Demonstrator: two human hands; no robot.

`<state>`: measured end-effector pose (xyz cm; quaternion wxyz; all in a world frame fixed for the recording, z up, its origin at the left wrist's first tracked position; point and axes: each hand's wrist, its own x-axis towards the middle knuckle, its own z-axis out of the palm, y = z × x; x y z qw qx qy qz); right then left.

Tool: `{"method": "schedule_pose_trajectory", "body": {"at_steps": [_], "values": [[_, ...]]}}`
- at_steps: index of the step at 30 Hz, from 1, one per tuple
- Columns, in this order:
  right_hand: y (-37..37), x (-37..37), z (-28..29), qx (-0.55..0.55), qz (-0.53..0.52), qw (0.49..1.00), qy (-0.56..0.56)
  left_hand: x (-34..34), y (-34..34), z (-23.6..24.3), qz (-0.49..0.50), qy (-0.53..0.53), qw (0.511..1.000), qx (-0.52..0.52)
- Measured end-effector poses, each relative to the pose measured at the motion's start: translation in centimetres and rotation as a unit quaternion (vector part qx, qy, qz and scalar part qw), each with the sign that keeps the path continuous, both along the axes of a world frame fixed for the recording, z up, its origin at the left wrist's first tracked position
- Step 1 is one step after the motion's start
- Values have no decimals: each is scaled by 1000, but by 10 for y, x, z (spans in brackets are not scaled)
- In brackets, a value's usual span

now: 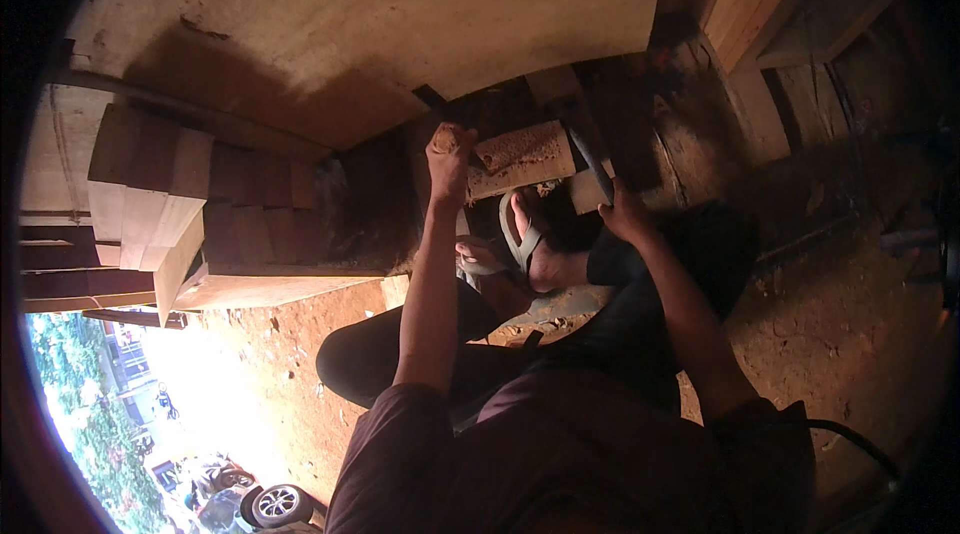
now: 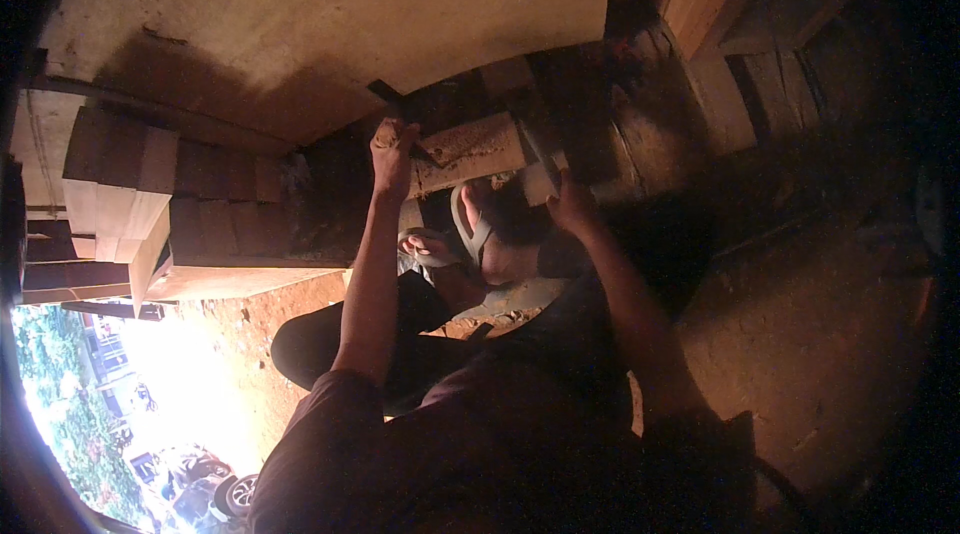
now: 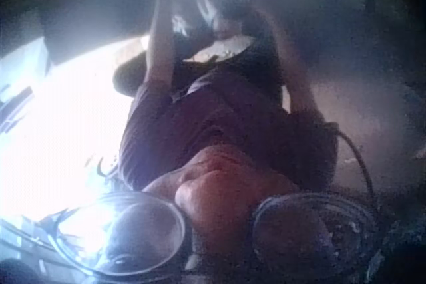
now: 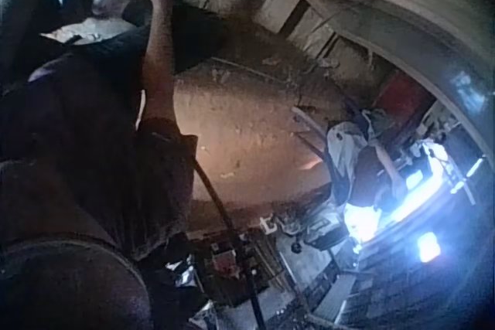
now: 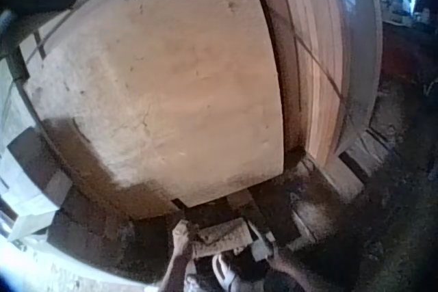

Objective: The person sits on the floor and uses a hammer to repeatedly strike a small wooden block, chipping away material. The person holds the block with one hand and strikes it with the other, creating wood shavings.

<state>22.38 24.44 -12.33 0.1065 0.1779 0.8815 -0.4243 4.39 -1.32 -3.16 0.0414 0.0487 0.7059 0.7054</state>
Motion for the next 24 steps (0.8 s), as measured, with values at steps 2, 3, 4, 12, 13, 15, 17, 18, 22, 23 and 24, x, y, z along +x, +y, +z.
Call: {"method": "schedule_pose_trajectory", "body": {"at_steps": [2,3,4,12,13,15,17,18,22,23,24], "values": [[1,0,-3,11,8,1000,-16,0,-2,1,-17,0,1000,15],[2,0,-5,18,8,1000,-18,-1,-2,0,-27,1,999,24],[2,0,-7,26,10,1000,-6,-1,-4,-1,-36,-5,999,21],[3,1,-15,50,25,998,11,-30,-35,-11,-216,-50,975,33],[2,2,-14,58,26,997,31,-34,-36,-12,-221,-49,972,64],[1,3,-12,78,28,994,66,-36,-34,-13,-223,-69,967,106],[0,4,-11,91,40,992,78,-17,-22,-17,-63,-23,996,59],[0,5,-10,98,39,990,94,-3,-12,-18,16,1,999,31],[1,4,-13,74,27,995,55,35,38,-19,239,83,967,-33],[1,4,-14,86,34,995,26,31,48,-18,294,110,948,-55],[2,4,-16,100,33,994,6,24,59,-17,346,89,932,-56]]}}
